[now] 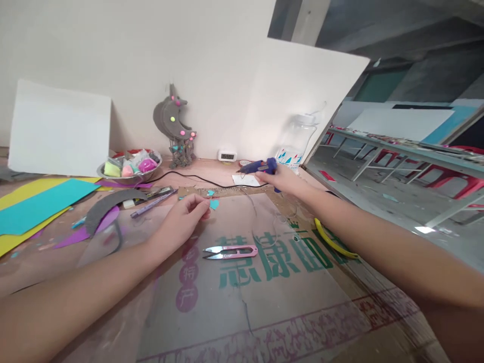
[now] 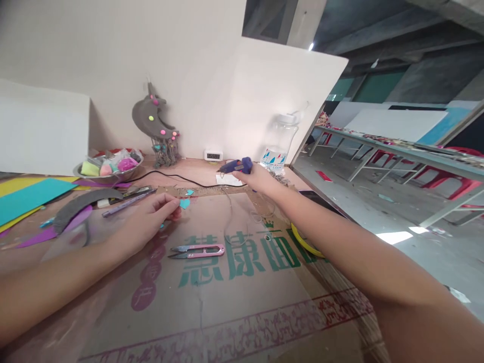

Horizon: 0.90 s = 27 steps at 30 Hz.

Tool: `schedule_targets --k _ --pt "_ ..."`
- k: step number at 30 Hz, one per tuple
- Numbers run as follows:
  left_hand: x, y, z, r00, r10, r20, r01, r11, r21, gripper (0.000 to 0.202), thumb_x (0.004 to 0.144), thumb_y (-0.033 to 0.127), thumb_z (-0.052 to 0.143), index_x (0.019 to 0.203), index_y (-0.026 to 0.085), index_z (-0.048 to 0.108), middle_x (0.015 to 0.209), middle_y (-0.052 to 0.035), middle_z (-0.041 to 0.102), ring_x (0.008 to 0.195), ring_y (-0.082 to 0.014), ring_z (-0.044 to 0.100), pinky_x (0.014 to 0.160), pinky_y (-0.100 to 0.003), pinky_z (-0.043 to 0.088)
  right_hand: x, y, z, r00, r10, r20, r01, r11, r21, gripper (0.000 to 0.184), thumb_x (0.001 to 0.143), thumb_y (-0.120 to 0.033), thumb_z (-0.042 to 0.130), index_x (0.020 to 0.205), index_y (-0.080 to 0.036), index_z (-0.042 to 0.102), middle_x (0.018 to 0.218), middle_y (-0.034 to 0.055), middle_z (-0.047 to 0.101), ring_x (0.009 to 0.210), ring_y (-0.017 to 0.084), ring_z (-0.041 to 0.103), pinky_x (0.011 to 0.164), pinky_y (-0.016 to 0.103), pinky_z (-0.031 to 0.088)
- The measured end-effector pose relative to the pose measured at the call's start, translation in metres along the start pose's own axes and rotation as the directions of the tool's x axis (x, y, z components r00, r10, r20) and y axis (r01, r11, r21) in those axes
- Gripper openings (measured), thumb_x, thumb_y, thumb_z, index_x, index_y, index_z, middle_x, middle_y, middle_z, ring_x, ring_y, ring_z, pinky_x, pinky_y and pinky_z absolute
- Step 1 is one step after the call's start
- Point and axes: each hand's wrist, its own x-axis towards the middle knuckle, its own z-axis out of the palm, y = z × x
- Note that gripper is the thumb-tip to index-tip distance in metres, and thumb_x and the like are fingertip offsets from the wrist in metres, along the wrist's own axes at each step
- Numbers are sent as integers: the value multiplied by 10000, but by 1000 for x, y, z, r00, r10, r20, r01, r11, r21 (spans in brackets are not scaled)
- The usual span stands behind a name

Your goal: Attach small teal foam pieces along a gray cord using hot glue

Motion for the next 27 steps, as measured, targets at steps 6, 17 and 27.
schedule_targets --k 6,17,27 --pt "1 3 1 1000 2 -14 -1 999 38 277 836 438 473 724 188 513 689 15 570 681 -133 551 569 -219 389 39 26 25 998 43 52 -39 997 -67 315 762 -403 613 882 -115 657 748 58 676 679 175 611 631 256 460" --pt "1 1 1 1000 1 -1 0 995 104 334 826 494 456 726 183 523 707 0 576 711 -158 559 601 -240 391 -24 50 -33 997 -53 -53 38 966 -255 418 813 -359 567 1162 -129 573 1150 134 627 1027 237 578 878 327 423" --pt "-2 5 1 1000 -13 -19 17 974 227 359 815 525 424 710 196 524 694 -5 602 662 -160 550 531 -244 369 -130 76 -75 943 229 243 -43 805 -592 490 801 -467 525 1201 -187 562 975 119 670 842 264 642 640 299 439"
